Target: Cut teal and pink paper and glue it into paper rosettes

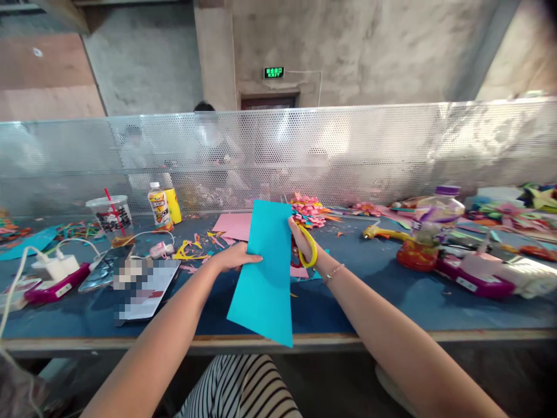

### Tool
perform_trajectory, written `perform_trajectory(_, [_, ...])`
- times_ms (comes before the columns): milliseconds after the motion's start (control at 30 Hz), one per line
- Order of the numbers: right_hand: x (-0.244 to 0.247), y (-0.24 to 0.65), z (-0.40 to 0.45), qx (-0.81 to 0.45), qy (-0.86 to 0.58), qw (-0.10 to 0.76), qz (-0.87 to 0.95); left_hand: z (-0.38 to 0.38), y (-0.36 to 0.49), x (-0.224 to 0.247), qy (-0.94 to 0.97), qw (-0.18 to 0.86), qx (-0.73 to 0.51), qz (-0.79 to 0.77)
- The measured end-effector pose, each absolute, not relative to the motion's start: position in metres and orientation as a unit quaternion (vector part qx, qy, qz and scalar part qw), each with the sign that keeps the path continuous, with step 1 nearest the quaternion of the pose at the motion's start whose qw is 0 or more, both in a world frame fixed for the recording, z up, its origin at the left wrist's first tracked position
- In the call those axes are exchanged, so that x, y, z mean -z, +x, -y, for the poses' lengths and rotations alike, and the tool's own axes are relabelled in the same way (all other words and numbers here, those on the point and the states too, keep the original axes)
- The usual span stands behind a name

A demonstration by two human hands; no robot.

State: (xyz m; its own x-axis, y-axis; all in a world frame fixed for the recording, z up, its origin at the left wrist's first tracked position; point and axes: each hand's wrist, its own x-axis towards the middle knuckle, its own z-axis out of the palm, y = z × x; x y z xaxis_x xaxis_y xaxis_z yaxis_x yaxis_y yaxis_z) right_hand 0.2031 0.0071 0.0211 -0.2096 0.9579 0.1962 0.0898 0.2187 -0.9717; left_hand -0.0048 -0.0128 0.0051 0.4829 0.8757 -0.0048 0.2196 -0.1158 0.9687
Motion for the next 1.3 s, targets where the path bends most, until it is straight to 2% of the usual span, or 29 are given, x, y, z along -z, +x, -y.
perform_trajectory(67, [-0.022, 0.207, -0.013, -0.462, -0.426, 0.468, 0.622, 0.008, -0.01, -0.006, 0.631, 0.561, -0.353, -0.403])
perform_trajectory(133, [-0.023, 0.214, -0.019, -0.423, -0.436, 0.481, 0.633, 0.0, -0.016, -0.007, 0.561, 0.565, -0.454, -0.399])
perform_trajectory(200, [-0.023, 0.224, -0.028, -0.323, -0.48, 0.493, 0.65, -0.009, -0.024, -0.006, 0.474, 0.527, -0.577, -0.406])
perform_trajectory(267, [-0.02, 0.235, -0.04, -0.177, -0.54, 0.474, 0.673, -0.018, -0.033, -0.004, 0.386, 0.469, -0.645, -0.464])
perform_trajectory(367, [-0.012, 0.248, -0.056, -0.023, -0.593, 0.396, 0.701, -0.027, -0.045, 0.002, 0.316, 0.439, -0.666, -0.514])
perform_trajectory(467, [-0.004, 0.252, -0.065, 0.006, -0.614, 0.338, 0.714, -0.032, -0.05, 0.008, 0.296, 0.44, -0.667, -0.524])
perform_trajectory(667, [0.004, 0.251, -0.068, -0.031, -0.586, 0.296, 0.754, -0.031, -0.043, 0.012, 0.317, 0.478, -0.643, -0.507])
perform_trajectory(900, [0.001, 0.249, -0.071, -0.096, -0.581, 0.373, 0.717, -0.024, -0.032, 0.007, 0.418, 0.486, -0.575, -0.509])
perform_trajectory(967, [-0.005, 0.243, -0.063, -0.166, -0.541, 0.427, 0.705, -0.022, -0.028, 0.005, 0.451, 0.489, -0.563, -0.49])
perform_trajectory(1033, [-0.009, 0.235, -0.052, -0.295, -0.452, 0.49, 0.685, -0.018, -0.023, 0.003, 0.48, 0.503, -0.555, -0.456])
perform_trajectory(1100, [-0.013, 0.227, -0.041, -0.402, -0.364, 0.505, 0.671, -0.013, -0.017, 0.001, 0.498, 0.528, -0.547, -0.416])
perform_trajectory(1200, [-0.017, 0.219, -0.025, -0.451, -0.312, 0.462, 0.697, -0.006, -0.007, -0.002, 0.502, 0.603, -0.516, -0.344])
perform_trajectory(1300, [-0.021, 0.213, -0.013, -0.434, -0.298, 0.392, 0.754, -0.001, 0.0, -0.005, 0.489, 0.651, -0.504, -0.29])
